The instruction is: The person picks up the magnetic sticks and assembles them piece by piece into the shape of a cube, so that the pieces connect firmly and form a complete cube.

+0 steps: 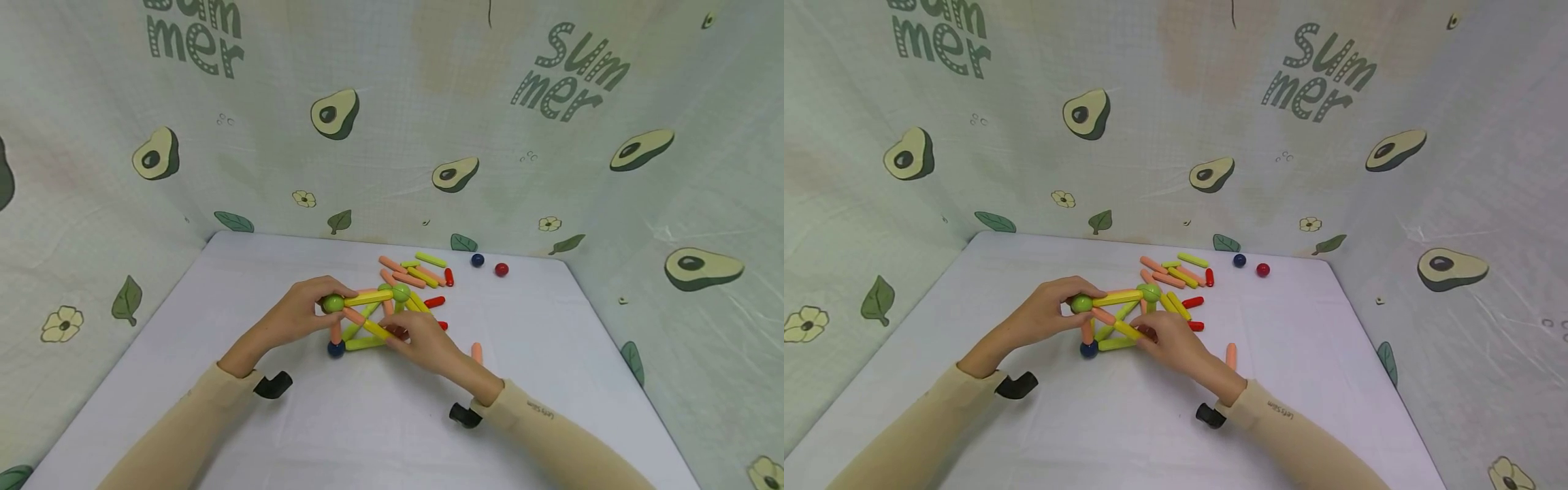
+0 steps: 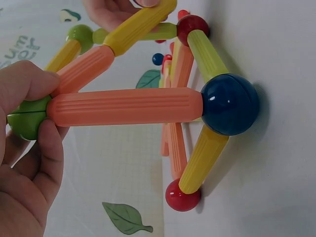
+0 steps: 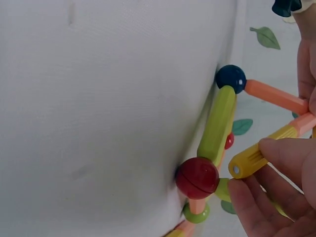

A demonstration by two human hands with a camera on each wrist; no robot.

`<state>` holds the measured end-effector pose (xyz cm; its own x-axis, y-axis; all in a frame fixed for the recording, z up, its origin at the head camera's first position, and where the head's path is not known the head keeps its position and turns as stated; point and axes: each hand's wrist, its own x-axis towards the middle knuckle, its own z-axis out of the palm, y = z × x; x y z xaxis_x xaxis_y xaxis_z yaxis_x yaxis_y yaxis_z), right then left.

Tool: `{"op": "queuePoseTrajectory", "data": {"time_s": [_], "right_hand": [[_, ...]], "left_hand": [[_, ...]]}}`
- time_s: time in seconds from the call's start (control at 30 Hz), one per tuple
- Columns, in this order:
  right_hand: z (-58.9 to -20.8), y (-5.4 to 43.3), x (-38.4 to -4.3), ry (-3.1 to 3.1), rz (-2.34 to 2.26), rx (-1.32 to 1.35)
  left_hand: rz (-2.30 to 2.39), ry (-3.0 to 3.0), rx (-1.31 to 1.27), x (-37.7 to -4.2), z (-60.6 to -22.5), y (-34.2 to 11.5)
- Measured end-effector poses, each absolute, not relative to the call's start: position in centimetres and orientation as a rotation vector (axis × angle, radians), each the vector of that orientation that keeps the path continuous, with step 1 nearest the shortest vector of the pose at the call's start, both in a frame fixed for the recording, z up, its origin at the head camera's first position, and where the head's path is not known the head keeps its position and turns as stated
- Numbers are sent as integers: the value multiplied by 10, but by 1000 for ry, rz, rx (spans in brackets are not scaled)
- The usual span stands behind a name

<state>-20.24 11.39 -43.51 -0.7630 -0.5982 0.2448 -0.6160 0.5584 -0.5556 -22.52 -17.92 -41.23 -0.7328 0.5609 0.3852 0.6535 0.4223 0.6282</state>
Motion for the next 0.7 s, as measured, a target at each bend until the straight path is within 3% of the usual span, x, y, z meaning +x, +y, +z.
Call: {"op": "queuePoseTrajectory", "data": {"time_s": [0.7], "right_hand": [[-447,101,-205,-2622,703,913]], "left_hand": [[-1162,-2527,-1100,-224,-412,-178]]}}
